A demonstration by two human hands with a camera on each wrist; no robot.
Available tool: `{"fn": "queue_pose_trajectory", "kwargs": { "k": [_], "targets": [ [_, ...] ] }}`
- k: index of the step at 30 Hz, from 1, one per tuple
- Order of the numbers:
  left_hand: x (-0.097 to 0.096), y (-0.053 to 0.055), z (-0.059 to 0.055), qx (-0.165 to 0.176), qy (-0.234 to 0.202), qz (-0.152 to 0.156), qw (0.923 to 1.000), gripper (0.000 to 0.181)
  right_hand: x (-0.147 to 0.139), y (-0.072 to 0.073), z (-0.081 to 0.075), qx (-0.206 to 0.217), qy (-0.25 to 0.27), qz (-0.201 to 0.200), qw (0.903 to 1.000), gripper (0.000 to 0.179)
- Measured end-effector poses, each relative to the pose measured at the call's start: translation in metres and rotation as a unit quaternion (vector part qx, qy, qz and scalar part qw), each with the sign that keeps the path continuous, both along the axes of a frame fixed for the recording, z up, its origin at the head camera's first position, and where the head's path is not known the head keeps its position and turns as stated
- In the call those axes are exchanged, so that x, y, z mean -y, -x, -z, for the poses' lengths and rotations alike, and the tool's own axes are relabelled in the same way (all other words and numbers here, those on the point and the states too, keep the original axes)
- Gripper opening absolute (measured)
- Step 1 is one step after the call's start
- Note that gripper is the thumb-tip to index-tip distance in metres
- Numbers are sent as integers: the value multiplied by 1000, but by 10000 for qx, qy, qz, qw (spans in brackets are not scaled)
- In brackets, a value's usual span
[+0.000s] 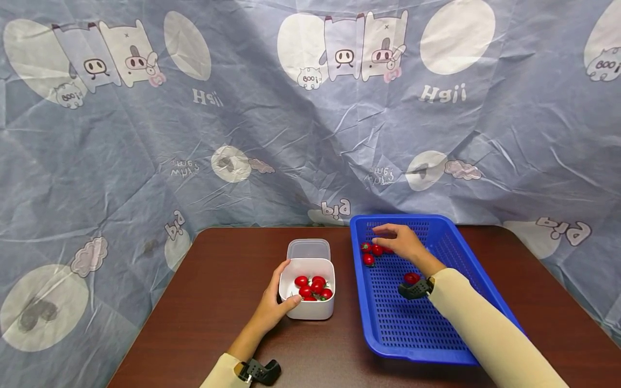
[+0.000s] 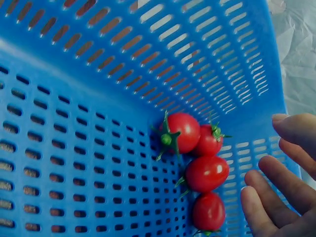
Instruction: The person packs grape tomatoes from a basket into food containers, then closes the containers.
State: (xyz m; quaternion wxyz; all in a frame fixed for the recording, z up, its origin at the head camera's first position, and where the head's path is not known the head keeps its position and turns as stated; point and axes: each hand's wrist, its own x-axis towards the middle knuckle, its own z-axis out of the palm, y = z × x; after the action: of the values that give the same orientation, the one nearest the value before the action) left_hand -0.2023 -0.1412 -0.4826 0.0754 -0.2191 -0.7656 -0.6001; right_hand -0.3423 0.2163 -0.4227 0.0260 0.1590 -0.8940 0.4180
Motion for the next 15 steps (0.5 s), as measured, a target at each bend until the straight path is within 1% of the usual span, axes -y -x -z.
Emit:
{"fn": "queue_pose_trajectory", "kwargs": {
  "k": [5,10,15],
  "targets": [
    [0,1,1,-37,9,-2,10000,80,-2,2,6,-109,-309,15,9995,41],
    [1,0,0,-13,7,27,10000,80,-2,3,12,-217,-449,24,9988,39],
    [1,0,-1,28,33,55,10000,80,-3,4,15,-59,-426,-8,9991,39]
  ]
}}
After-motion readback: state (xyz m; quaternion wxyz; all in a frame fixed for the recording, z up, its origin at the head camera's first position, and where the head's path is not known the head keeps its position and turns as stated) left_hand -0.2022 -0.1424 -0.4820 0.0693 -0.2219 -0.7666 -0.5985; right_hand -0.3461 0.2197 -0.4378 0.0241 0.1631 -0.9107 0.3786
